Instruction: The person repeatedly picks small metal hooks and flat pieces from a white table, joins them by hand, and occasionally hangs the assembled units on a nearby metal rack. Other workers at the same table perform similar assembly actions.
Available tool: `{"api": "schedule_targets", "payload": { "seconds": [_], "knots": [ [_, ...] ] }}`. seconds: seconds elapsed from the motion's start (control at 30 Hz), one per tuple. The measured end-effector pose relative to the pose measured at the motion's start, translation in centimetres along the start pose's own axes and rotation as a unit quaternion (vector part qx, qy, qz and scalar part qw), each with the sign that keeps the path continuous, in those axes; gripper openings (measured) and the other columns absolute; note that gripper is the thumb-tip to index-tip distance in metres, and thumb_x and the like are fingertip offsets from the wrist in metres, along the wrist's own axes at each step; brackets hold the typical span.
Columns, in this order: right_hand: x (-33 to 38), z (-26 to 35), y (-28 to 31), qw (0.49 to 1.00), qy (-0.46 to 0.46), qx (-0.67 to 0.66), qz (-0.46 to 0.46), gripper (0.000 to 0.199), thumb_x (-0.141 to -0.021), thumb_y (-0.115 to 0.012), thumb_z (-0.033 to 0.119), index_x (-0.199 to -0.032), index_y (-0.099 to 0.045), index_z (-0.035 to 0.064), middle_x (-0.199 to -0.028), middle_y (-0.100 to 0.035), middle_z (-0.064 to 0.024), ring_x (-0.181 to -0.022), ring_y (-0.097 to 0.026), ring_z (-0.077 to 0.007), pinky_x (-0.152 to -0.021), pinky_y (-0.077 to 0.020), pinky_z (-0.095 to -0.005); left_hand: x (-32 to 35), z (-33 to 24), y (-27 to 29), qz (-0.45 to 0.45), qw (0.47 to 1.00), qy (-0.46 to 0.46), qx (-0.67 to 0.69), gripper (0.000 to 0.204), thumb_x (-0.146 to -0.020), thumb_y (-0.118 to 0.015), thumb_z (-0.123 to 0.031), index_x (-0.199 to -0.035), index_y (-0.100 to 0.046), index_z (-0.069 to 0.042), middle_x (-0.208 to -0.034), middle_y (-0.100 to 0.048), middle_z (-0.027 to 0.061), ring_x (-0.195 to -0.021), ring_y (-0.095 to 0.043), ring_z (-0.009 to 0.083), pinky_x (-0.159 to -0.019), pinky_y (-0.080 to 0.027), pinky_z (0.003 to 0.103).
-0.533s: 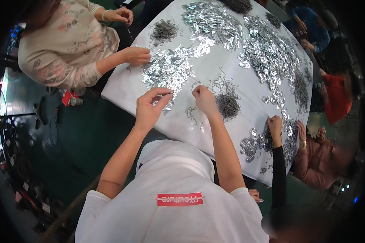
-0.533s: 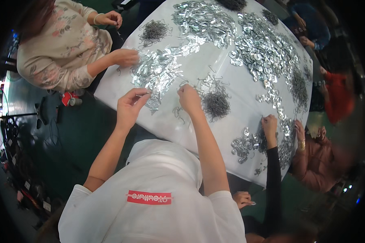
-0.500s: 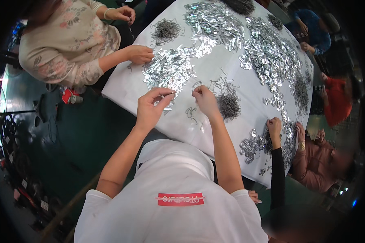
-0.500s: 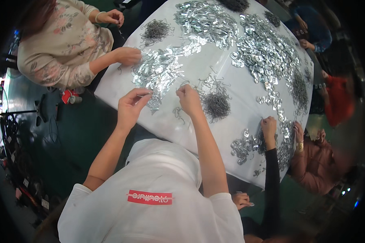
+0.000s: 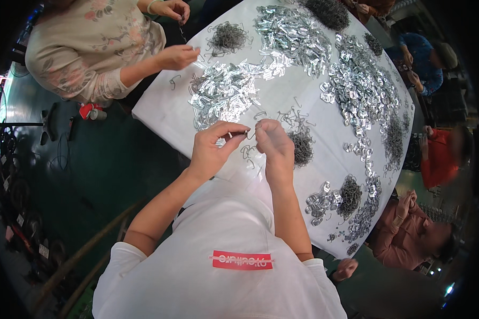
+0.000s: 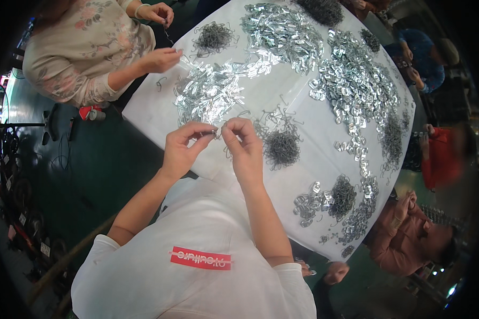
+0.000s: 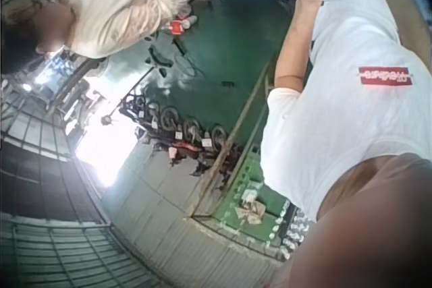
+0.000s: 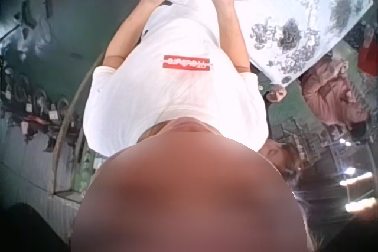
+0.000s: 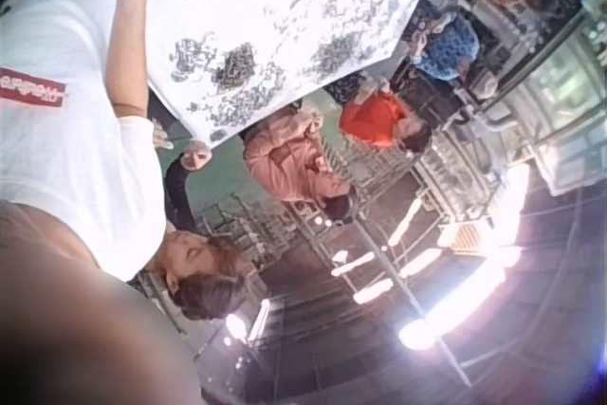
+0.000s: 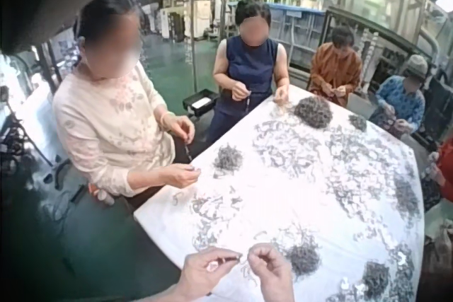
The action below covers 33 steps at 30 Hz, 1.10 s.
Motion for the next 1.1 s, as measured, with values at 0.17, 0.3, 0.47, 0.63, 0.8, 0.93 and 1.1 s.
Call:
{"api": "schedule_targets", "payload": {
  "seconds": [0.17,0.3,0.47,0.63,0.8,0.93,1.1],
  "knots": [
    [0.4,-0.5,0.0,0.997,0.068,0.016,-0.036,0.006,-0.092,-0.061,0.009,-0.095,-0.058,0.0041,-0.107,-0.050,-0.0026,-0.073,-0.050,-0.0051,-0.058,-0.0405,-0.0196,-0.1,-0.4,-0.6,-0.001,0.999,-0.038,-0.033,0.022,-0.080,-0.067,0.006,-0.099,-0.071,-0.004,-0.090,-0.070,0.0058,-0.076,-0.063,0.0131,-0.064,-0.049,0.025],
    [0.9,-0.3,-0.3,0.995,0.087,0.038,-0.037,0.005,-0.092,-0.061,0.007,-0.095,-0.058,0.0042,-0.107,-0.050,-0.0028,-0.073,-0.050,-0.0058,-0.058,-0.0405,-0.0198,0.0,-0.3,-0.5,-0.014,0.998,-0.050,-0.041,0.023,-0.080,-0.067,0.007,-0.099,-0.070,-0.004,-0.090,-0.070,0.0062,-0.075,-0.063,0.0140,-0.064,-0.050,0.025],
    [1.2,-0.3,-0.1,0.995,0.084,0.042,-0.036,0.007,-0.091,-0.062,0.008,-0.095,-0.058,0.0040,-0.106,-0.050,-0.0034,-0.073,-0.050,-0.0063,-0.058,-0.0408,-0.0201,0.2,-0.8,-0.8,-0.011,0.996,-0.068,-0.049,0.023,-0.079,-0.068,0.007,-0.100,-0.070,-0.004,-0.089,-0.069,0.0067,-0.075,-0.063,0.0145,-0.063,-0.050,0.025],
    [1.4,-0.4,-0.4,0.981,0.167,0.068,-0.065,0.007,-0.089,-0.062,0.005,-0.095,-0.058,0.0036,-0.106,-0.051,-0.0048,-0.073,-0.050,-0.0081,-0.061,-0.0419,-0.0210,1.0,-0.3,-0.9,-0.018,0.996,-0.085,-0.036,0.025,-0.077,-0.069,0.008,-0.099,-0.070,-0.004,-0.090,-0.069,0.0077,-0.079,-0.064,0.0157,-0.066,-0.051,0.027],
    [2.1,-0.1,0.0,0.972,0.211,0.076,-0.075,0.006,-0.087,-0.063,0.003,-0.093,-0.059,0.0038,-0.104,-0.051,-0.0055,-0.073,-0.049,-0.0089,-0.063,-0.0419,-0.0215,1.1,6.0,2.3,-0.021,0.987,-0.010,-0.156,0.022,-0.083,-0.067,0.000,-0.105,-0.069,-0.004,-0.094,-0.068,0.0079,-0.082,-0.063,0.0188,-0.072,-0.049,0.029],
    [2.2,0.0,0.2,0.968,0.223,0.082,-0.077,0.006,-0.086,-0.063,0.003,-0.091,-0.060,0.0041,-0.102,-0.052,-0.0055,-0.073,-0.048,-0.0089,-0.063,-0.0416,-0.0216,3.2,11.4,2.2,0.058,0.949,-0.065,-0.303,0.017,-0.080,-0.070,-0.008,-0.096,-0.068,-0.007,-0.089,-0.064,0.0065,-0.083,-0.060,0.0244,-0.071,-0.048,0.035],
    [3.0,0.2,0.6,0.969,0.208,0.097,-0.088,0.006,-0.085,-0.064,0.003,-0.089,-0.060,0.0042,-0.100,-0.052,-0.0055,-0.072,-0.048,-0.0094,-0.064,-0.0412,-0.0219,3.9,13.9,1.2,0.101,0.904,-0.114,-0.399,0.014,-0.077,-0.071,-0.012,-0.091,-0.067,-0.009,-0.083,-0.062,0.0050,-0.085,-0.058,0.0243,-0.073,-0.047,0.038]
  ]
}}
Point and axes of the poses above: each hand's wrist, its own x-axis away from the middle knuckle, its own y-axis out of the back of the hand, z = x × y, the point moved 3 cm from there along -x, towards the middle knuckle
